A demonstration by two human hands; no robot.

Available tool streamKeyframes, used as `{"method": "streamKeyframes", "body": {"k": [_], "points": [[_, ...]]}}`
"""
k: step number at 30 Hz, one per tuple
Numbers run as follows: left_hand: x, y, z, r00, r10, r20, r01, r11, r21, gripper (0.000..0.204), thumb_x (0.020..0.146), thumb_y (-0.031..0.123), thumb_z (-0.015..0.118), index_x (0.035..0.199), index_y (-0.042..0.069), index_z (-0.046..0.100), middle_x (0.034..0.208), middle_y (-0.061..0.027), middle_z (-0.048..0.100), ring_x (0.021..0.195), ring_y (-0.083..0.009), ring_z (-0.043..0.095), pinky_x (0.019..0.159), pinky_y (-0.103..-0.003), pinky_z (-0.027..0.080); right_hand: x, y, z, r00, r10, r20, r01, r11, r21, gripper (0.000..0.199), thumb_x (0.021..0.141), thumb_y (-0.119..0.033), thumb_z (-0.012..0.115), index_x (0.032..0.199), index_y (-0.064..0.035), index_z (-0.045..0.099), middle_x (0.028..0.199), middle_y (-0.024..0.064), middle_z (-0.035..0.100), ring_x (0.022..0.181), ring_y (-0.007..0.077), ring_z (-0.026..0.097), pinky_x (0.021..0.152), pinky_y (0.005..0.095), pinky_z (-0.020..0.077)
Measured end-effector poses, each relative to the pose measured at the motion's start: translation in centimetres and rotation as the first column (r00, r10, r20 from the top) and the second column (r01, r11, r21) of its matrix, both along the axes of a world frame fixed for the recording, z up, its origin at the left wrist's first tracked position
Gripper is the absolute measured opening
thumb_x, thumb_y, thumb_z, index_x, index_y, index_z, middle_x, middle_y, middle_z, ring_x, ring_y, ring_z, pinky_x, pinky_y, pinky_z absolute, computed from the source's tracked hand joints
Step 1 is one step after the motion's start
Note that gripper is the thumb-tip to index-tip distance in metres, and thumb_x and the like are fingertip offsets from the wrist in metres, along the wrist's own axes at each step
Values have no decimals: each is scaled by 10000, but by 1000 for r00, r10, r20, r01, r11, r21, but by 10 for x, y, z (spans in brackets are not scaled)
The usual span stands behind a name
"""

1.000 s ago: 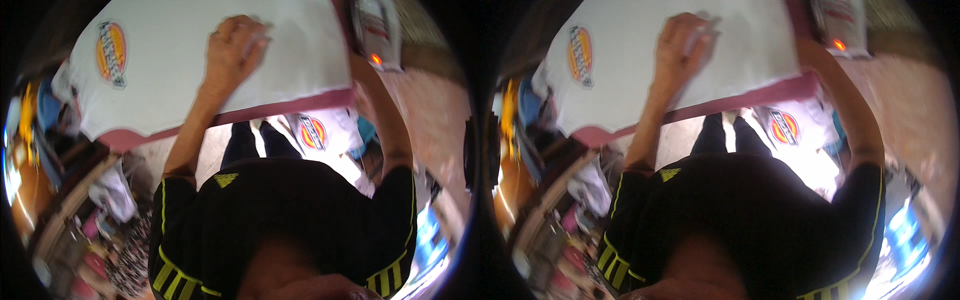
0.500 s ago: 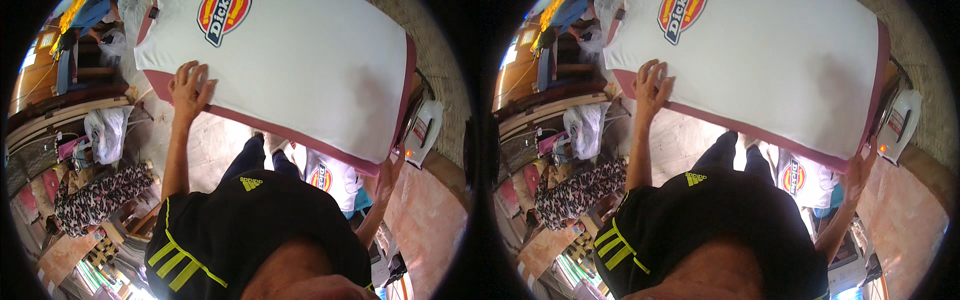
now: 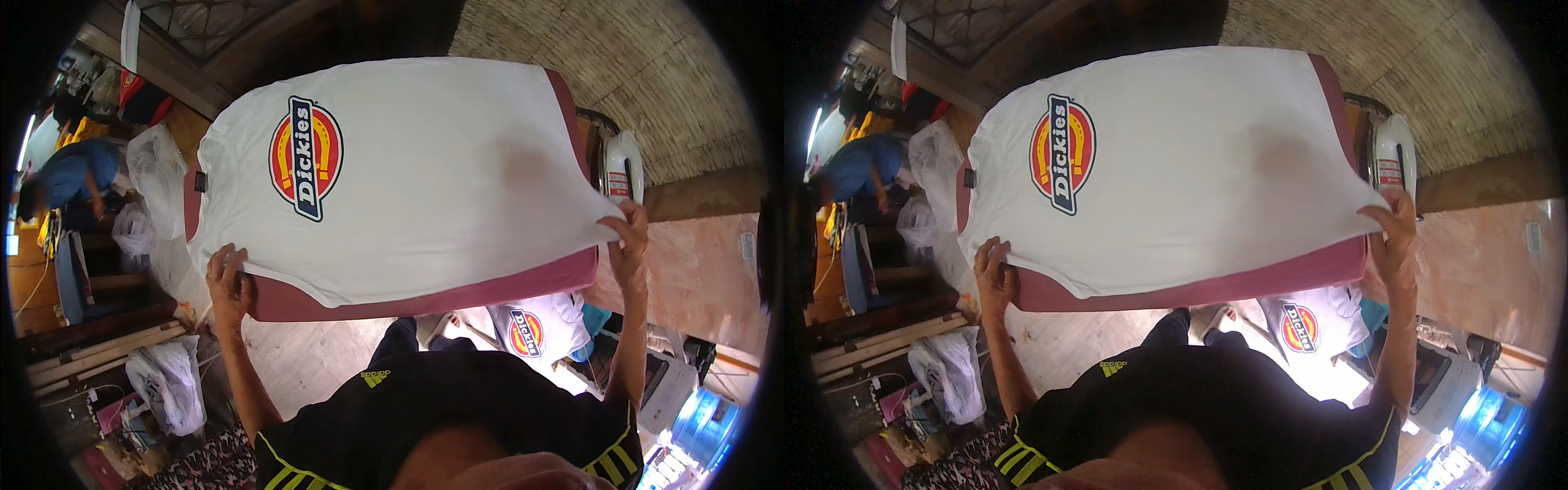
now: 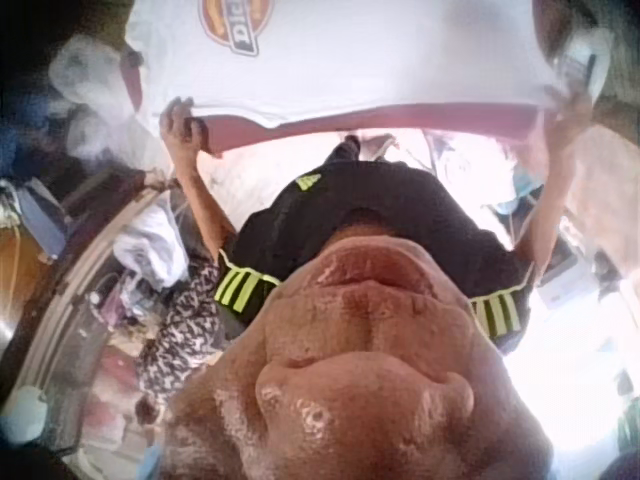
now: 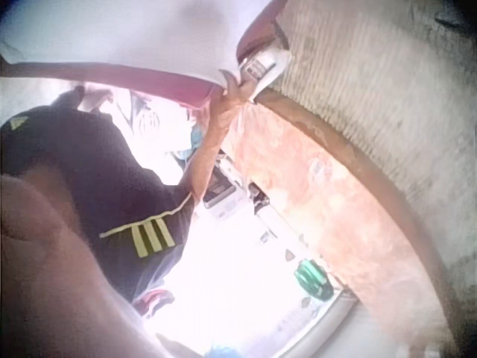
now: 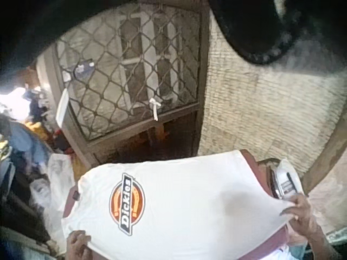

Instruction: The person irons a white t-shirt with a Dickies logo on a pink ironing board. They use a white electric iron to smooth the fabric, repeatedly adjusting the shirt's position and flipping it over to iron different sections.

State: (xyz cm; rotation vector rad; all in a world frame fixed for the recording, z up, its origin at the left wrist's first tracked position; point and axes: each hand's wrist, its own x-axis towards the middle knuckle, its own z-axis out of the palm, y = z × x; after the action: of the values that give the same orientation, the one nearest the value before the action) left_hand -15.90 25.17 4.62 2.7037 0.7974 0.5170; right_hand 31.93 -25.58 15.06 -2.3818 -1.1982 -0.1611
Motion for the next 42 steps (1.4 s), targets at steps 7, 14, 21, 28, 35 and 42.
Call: {"method": "streamKeyframes", "body": {"k": [7, 14, 21, 28, 35, 42], "points": [[-10, 21, -19, 995, 58, 81, -78, 959, 271, 338, 857, 1, 545, 1166, 43, 673, 1204, -168, 637, 1147, -374, 595, 965, -444, 479, 7, 2, 23, 990, 111, -91, -78, 950, 303, 234, 788, 103, 569, 996, 37, 653, 1035, 125, 651, 984, 230, 624, 892, 324, 475], [-27, 24, 1, 998, 45, 50, -60, 929, 364, 276, 842, -50, 580, 1063, 71, 693, 993, -137, 703, 933, -350, 680, 813, -427, 523, -2, -37, 3, 978, 176, -116, -142, 956, 257, 177, 845, 95, 578, 1002, 40, 639, 948, 91, 634, 902, 169, 603, 846, 275, 470], [-70, -22, 23, 993, 65, 95, -100, 895, 435, 224, 831, -4, 641, 1020, 89, 715, 999, -123, 718, 855, -359, 687, 770, -443, 530, -42, -97, 2, 985, 156, -70, -132, 953, 273, 169, 812, 88, 585, 953, 27, 657, 906, 102, 660, 859, 209, 646, 788, 304, 494], [-119, -106, 9, 990, 111, 91, -131, 957, 259, 186, 839, -29, 615, 970, 44, 725, 959, -139, 730, 880, -347, 708, 785, -416, 556, -106, -159, -18, 975, 112, -194, -80, 983, 166, 144, 795, 53, 637, 936, 33, 654, 884, 117, 666, 846, 234, 660, 743, 313, 500], [-139, -121, -17, 978, 183, -104, -150, 953, 262, 219, 817, 4, 646, 1021, 45, 715, 1024, -150, 724, 952, -348, 696, 820, -425, 549, -104, -190, -66, 899, 206, -386, -248, 967, -63, 384, 724, 4, 765, 1097, 11, 676, 1002, 137, 684, 888, 266, 663, 805, 337, 532], [-79, -39, -10, 965, 162, 205, -192, 972, 135, 231, 902, 191, 691, 1063, 26, 685, 1115, -196, 676, 1005, -391, 651, 840, -443, 520, -66, -65, -60, 729, 139, -670, -225, 973, -43, 326, 876, -123, 749, 1177, -26, 668, 1084, 99, 691, 955, 223, 665, 862, 324, 533]]}}
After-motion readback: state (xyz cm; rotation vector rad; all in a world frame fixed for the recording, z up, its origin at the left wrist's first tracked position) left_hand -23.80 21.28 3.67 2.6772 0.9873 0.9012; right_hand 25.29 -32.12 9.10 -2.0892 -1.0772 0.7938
